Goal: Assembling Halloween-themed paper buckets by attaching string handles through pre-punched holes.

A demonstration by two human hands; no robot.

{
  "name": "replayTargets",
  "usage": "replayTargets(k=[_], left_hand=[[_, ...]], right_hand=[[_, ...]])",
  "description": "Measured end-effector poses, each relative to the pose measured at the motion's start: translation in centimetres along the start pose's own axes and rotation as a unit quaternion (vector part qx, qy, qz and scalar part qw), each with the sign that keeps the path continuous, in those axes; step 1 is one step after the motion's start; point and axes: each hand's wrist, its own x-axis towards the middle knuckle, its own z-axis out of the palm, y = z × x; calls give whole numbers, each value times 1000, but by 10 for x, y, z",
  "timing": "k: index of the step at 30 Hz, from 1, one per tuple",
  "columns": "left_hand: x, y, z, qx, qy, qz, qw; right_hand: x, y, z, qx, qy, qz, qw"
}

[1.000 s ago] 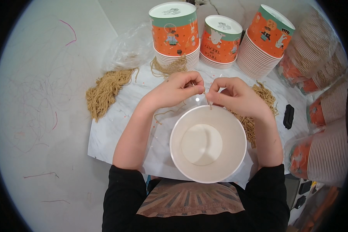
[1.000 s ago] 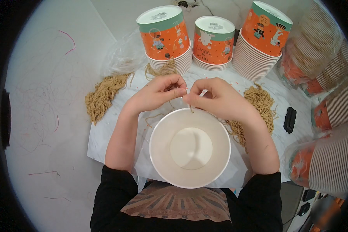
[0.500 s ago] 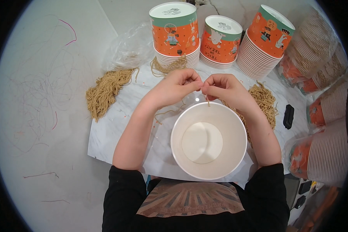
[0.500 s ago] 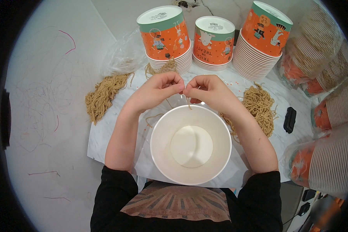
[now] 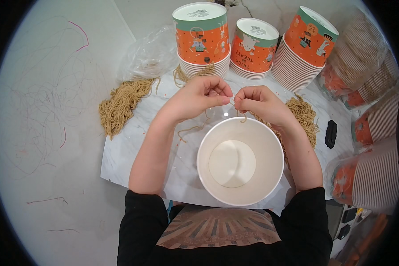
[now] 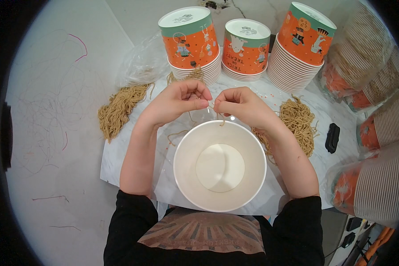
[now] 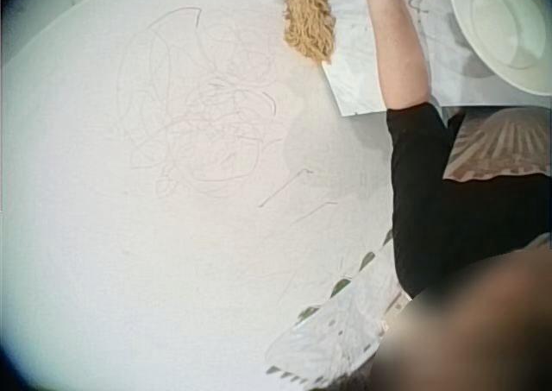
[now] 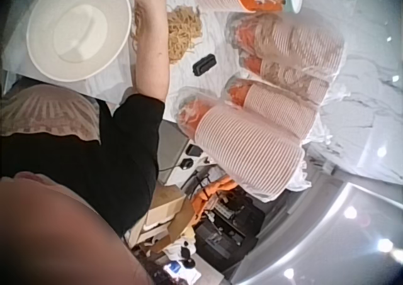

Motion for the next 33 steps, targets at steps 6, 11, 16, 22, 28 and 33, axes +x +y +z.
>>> replayTargets(k=[6, 11, 16, 22, 28, 33], left_hand=[[0, -5, 1, -14, 25, 18, 999], [-3, -3, 0, -24, 48, 18, 998], [-9, -2, -14, 37, 115, 4, 993], [-15, 3, -22, 114, 111, -26, 987], [-12, -4, -20, 152, 93, -29, 984], [-12, -13, -22, 192, 103, -14, 976]], right_hand=[[-1, -3, 2, 9, -26, 31, 999], [-3, -9, -4, 37, -77, 76, 993], [1, -1, -11, 97, -99, 61, 989], [5, 10, -13, 206, -137, 120, 961], [6, 14, -6, 263, -158, 132, 942], [6, 9, 2, 271, -127, 173, 938]])
